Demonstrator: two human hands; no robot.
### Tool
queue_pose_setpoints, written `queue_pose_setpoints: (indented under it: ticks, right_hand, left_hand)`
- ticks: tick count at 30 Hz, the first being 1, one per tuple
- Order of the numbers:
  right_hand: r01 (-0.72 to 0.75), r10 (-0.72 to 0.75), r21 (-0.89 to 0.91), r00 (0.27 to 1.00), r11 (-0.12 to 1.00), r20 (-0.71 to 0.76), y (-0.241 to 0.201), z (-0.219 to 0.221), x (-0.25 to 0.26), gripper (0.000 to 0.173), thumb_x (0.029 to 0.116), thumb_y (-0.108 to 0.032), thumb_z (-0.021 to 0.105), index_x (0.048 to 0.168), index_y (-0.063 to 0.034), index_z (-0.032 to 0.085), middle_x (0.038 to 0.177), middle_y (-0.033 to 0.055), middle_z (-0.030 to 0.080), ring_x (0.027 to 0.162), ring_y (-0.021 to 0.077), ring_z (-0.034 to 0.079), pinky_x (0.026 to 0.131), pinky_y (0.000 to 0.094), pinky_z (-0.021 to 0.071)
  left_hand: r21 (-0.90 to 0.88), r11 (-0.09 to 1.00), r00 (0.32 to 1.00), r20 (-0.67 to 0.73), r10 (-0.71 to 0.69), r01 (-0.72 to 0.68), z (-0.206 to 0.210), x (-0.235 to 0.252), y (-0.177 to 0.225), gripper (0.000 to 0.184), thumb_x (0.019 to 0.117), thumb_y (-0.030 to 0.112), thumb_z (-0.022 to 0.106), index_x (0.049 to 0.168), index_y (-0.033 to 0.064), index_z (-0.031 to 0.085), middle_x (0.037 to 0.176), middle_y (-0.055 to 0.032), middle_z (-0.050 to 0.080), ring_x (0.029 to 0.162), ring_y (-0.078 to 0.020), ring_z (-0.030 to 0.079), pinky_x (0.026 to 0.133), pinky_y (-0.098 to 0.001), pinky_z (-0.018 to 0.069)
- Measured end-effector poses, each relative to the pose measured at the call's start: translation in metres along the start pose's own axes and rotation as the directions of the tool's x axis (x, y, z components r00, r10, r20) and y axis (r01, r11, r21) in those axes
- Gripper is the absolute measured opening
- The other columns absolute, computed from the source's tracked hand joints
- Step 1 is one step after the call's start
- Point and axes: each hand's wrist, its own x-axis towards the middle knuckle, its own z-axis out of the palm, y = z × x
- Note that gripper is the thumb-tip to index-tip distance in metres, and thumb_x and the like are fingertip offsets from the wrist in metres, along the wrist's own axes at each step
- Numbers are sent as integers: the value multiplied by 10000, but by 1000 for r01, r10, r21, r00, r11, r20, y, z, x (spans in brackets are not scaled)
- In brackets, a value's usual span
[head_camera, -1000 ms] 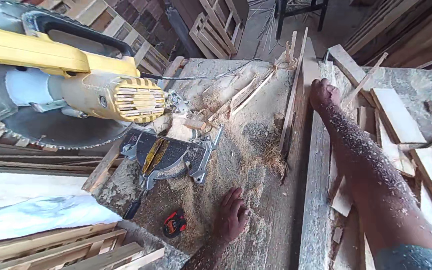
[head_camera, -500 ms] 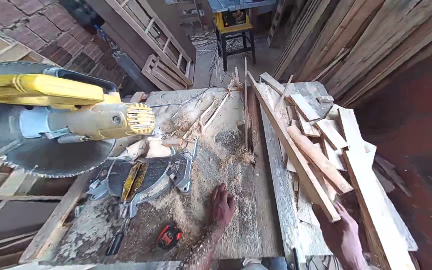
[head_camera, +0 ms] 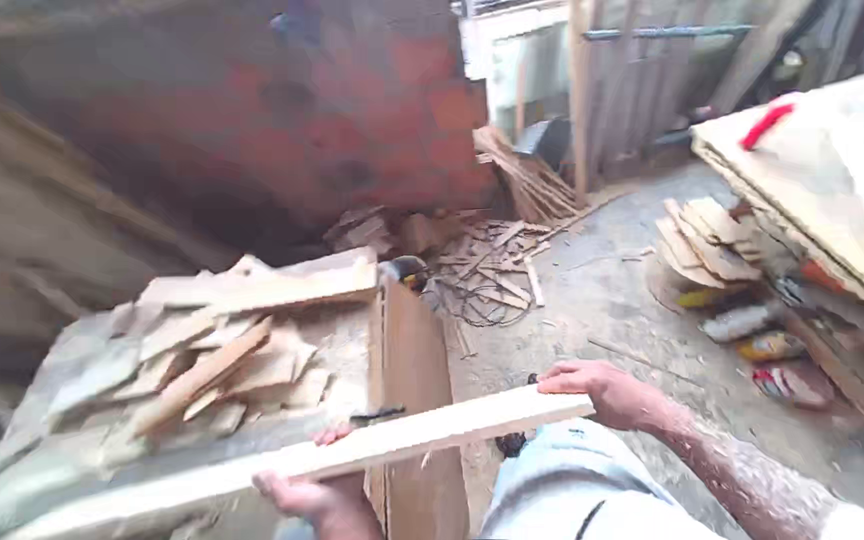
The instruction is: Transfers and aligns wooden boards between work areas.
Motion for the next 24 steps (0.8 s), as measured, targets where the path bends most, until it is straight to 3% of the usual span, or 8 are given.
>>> queue_pose_setpoints:
  ticks: [3,5,9,13,16,19,22,24]
  right_hand:
    - [-265,252,-103,960,959,-125,81,-10,-126,427,911,-219,751,1332,-248,687,1333,10,692,1236,243,643,1048,518,512]
    - [-367,360,18,898,930,-253,120,-7,-221,443,911,-231,744,1349,-215,683,1371,12,673,1299,209,607,1129,482,467]
    - [-577,600,177,723,797,-342,142,-10,-392,788,791,-357,877,1485,-163,559,1506,53,570,1410,214,516,1198,471,396]
    - [-796,859,326,495,509,-133,109,-23,-522,1216,647,-513,946,1626,-186,304,1617,95,420,1448,261,462,1188,516,395]
    - [-772,901,490,428,405,-71,80,-21,-592,1269,647,-533,934,1640,-135,251,1683,132,282,1504,287,379,1214,513,357]
    - [-694,936,641,329,328,-122,50,-12,-637,1243,655,-598,884,1622,-94,287,1654,172,325,1509,297,364,1231,488,333]
    - [-587,980,786,74,193,-186,28,-7,-656,1149,692,-575,876,1560,-17,371,1554,243,445,1424,348,474,1181,519,398]
    - [-556,966,823,-129,117,-224,27,2,-660,1123,713,-520,885,1531,50,367,1498,308,471,1381,401,502,1156,547,420]
  left_hand:
    - [6,981,942,278,-187,193,30,-67,-62,708,965,751,319,1044,123,636,884,-16,696,903,-211,713,934,-457,574]
    - [92,948,852,417,-315,306,65,-122,-99,628,950,700,491,1158,133,662,1065,-52,724,1092,-254,696,1060,-492,511]
    - [315,888,616,639,-460,336,157,-208,-189,588,895,612,687,1298,187,630,1254,-66,710,1209,-278,664,1065,-498,518]
    - [435,766,417,656,-630,473,272,-301,-306,589,825,531,778,1258,160,631,1155,-92,724,1096,-279,708,971,-492,582]
    - [533,643,254,627,-737,549,349,-383,-390,619,801,494,796,1256,121,606,1103,-103,734,1034,-279,727,938,-486,597]
    - [643,510,66,583,-810,571,408,-467,-463,667,824,478,778,1315,85,556,1136,-134,728,1041,-301,726,947,-489,594]
    - [778,394,-150,520,-841,490,451,-549,-526,603,1006,381,535,1454,6,385,1362,-234,628,1187,-379,673,1004,-528,566]
    - [854,337,-237,450,-861,396,472,-604,-567,454,1056,233,358,1423,-31,392,1384,-250,614,1177,-385,676,963,-530,580]
